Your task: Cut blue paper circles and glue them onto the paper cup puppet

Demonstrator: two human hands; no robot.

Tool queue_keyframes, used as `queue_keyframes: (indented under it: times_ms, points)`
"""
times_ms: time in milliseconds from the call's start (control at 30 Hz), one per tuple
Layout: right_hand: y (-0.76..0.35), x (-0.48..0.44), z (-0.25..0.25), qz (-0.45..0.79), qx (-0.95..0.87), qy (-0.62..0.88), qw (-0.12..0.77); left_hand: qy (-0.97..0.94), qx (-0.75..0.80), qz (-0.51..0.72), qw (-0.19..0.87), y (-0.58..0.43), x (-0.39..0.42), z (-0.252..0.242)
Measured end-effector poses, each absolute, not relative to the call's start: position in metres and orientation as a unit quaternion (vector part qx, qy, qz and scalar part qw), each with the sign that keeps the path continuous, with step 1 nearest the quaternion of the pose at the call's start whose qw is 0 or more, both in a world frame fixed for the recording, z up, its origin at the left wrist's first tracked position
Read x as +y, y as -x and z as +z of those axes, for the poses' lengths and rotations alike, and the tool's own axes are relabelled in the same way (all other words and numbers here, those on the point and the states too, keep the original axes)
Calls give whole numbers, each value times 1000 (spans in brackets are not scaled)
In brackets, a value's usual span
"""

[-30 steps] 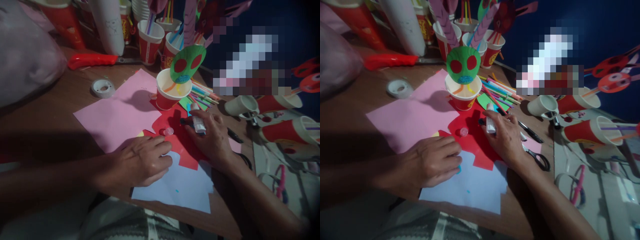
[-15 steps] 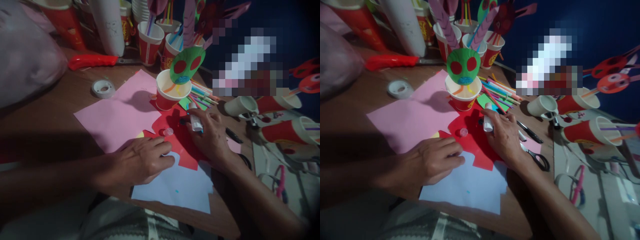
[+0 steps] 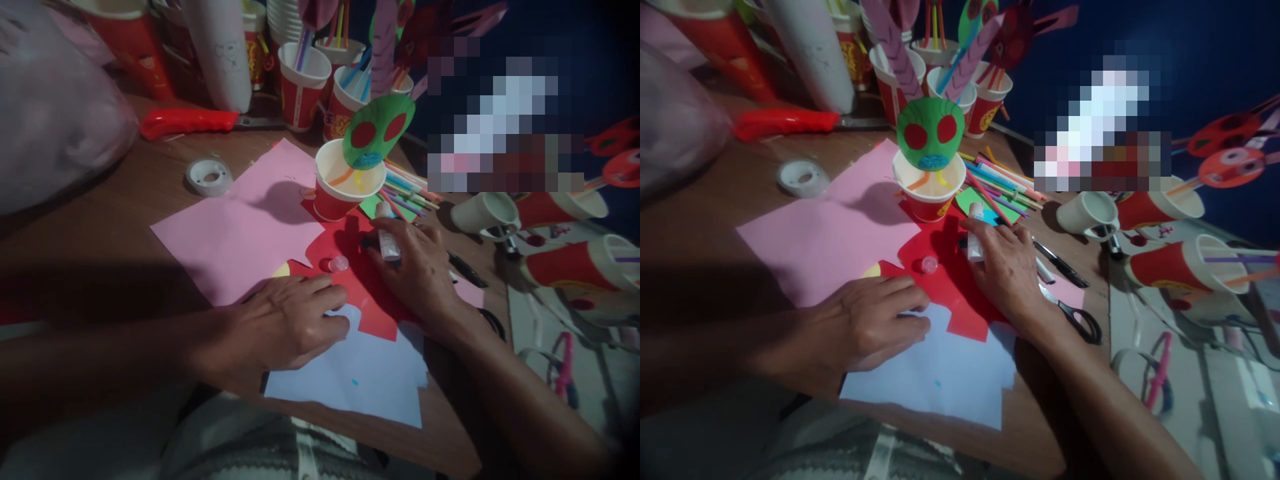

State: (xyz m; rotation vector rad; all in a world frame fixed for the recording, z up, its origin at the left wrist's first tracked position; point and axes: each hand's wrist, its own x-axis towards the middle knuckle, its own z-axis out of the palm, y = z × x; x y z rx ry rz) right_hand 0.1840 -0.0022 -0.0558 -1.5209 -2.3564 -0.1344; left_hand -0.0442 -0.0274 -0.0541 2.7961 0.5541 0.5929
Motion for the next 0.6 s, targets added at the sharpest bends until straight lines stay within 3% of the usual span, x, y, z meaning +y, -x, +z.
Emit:
queue_keyframes:
  times_ms: [400, 467, 600]
  points:
    - [-183, -6, -54, -52, -811, 549, 197, -946, 178, 215, 167, 46, -23, -47]
    - [-181, -10, -52, 4, -791, 566, 233, -941, 176, 227, 181, 46, -21, -44]
    - [-178, -25, -41, 254, -696, 581, 338, -898, 244, 248, 268, 48, -20, -40]
